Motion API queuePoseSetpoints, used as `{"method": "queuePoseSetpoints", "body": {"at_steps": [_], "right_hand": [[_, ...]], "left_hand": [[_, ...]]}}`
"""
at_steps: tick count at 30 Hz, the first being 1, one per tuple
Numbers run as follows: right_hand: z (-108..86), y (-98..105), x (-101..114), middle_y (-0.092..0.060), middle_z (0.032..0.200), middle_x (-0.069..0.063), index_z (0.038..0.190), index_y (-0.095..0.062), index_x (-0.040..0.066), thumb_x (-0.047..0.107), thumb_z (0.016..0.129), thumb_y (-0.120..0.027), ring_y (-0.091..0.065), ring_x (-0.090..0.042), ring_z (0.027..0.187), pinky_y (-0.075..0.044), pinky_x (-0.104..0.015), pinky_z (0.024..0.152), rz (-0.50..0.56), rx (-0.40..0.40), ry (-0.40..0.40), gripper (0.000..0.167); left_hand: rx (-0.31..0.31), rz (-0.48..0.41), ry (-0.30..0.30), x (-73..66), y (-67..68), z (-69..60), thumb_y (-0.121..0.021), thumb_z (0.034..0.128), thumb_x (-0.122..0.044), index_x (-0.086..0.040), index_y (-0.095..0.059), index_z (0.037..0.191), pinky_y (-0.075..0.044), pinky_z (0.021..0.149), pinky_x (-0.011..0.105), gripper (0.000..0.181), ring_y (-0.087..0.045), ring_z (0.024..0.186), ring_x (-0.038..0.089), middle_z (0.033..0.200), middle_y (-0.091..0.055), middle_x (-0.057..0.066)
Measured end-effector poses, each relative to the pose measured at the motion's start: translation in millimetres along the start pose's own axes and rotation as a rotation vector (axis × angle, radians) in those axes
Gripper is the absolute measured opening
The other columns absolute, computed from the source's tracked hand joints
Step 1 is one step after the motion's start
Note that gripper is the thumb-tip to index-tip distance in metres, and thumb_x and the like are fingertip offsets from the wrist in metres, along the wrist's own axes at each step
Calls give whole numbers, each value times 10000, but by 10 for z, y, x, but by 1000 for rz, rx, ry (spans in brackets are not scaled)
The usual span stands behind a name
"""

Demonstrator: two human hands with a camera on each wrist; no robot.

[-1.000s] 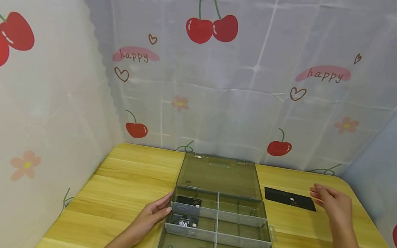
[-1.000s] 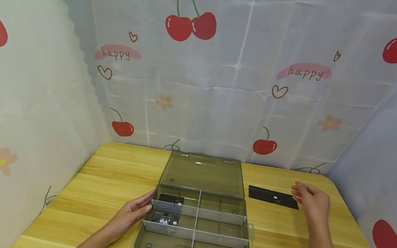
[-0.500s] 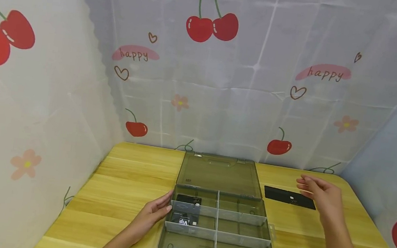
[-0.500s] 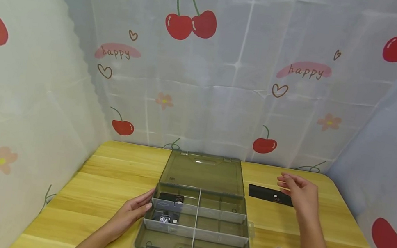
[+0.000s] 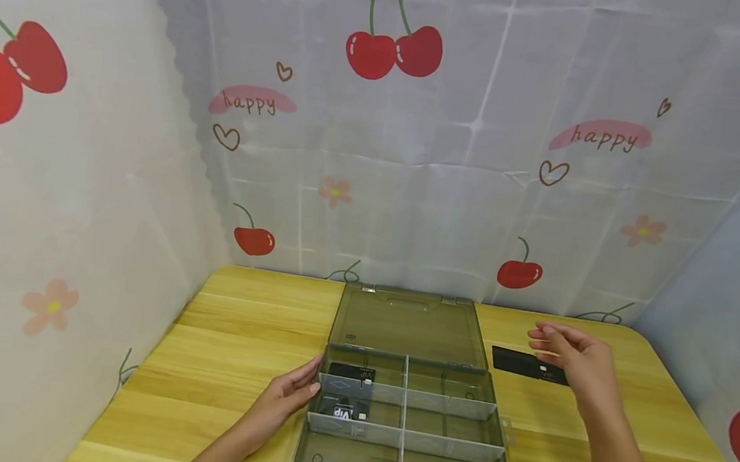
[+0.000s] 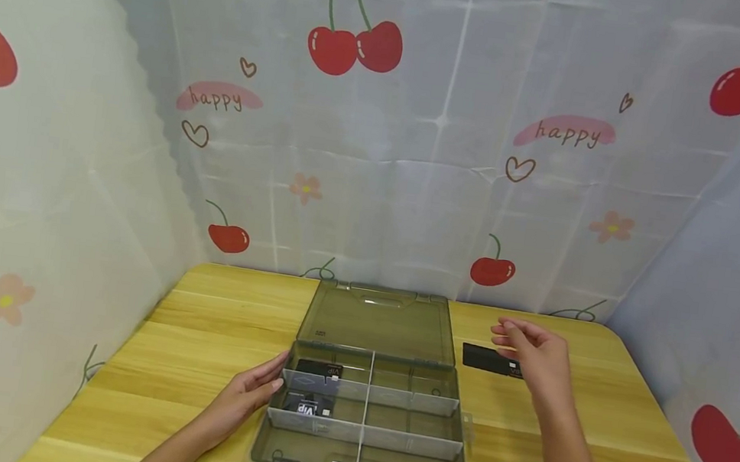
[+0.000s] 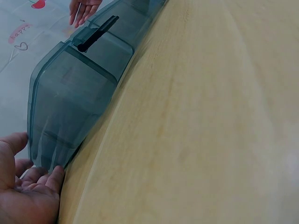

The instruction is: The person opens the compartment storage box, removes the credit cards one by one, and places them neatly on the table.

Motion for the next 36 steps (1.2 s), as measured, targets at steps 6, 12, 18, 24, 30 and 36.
{"method": "queuePoseSetpoints", "body": {"at_steps": [6,12,18,24,30,36], "right_hand": [[-32,-77,49,-763,1044,52,1358,-562,-111,293,1067,-542,-735,-89,922,-608,-228,769,10,21,4,498],[-67,-196,108,-767,1079,-11,1328,-607,-73,304,1054,-569,-738,-134,946,-609,-254,798,62,89,6,467],[-86,-368,148,-759,1098,-66,1315,-604,-91,298,1052,-577,-734,-159,951,-611,-290,814,80,151,4,470],[-136,-542,185,-760,1069,-23,1319,-599,-96,294,1055,-573,-727,-139,939,-612,-314,836,93,194,-30,471],[-184,-727,205,-753,1104,-74,1318,-624,-62,298,1051,-582,-721,-227,983,-607,-300,841,65,238,-45,450],[-222,-843,238,-744,1111,-132,1302,-633,-62,283,1045,-595,-725,-262,964,-614,-320,828,76,282,-67,431]], "left_hand": [[2,3,5,1,6,3,-565,1059,-257,-84,-257,1610,-348,1134,258,654,-175,1527,282,1669,-168,116],[2,-1,1,1,1,-4,-554,1064,-233,-78,-258,1608,-343,1135,255,638,-174,1528,283,1669,-169,120],[-4,-8,-3,-1,-3,4,-543,1068,-193,-61,-264,1603,-353,1122,238,618,-177,1527,278,1667,-176,125],[-6,11,-14,1,24,8,-554,1064,-208,-60,-273,1601,-356,1129,265,624,-186,1522,305,1664,-185,141],[-1,8,-27,-16,13,14,-556,1063,-200,-42,-267,1599,-352,1126,250,630,-175,1522,317,1660,-186,155],[-4,9,-2,-11,6,3,-553,1064,-208,-48,-267,1601,-339,1139,276,629,-168,1525,317,1663,-177,148]]}}
Point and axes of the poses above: each hand's wrist, its own z-axis towards the middle knuckle, its own y-axis out of the back of the hand, x = y × z, the point moved 4 cm from there along z, towards the middle knuckle
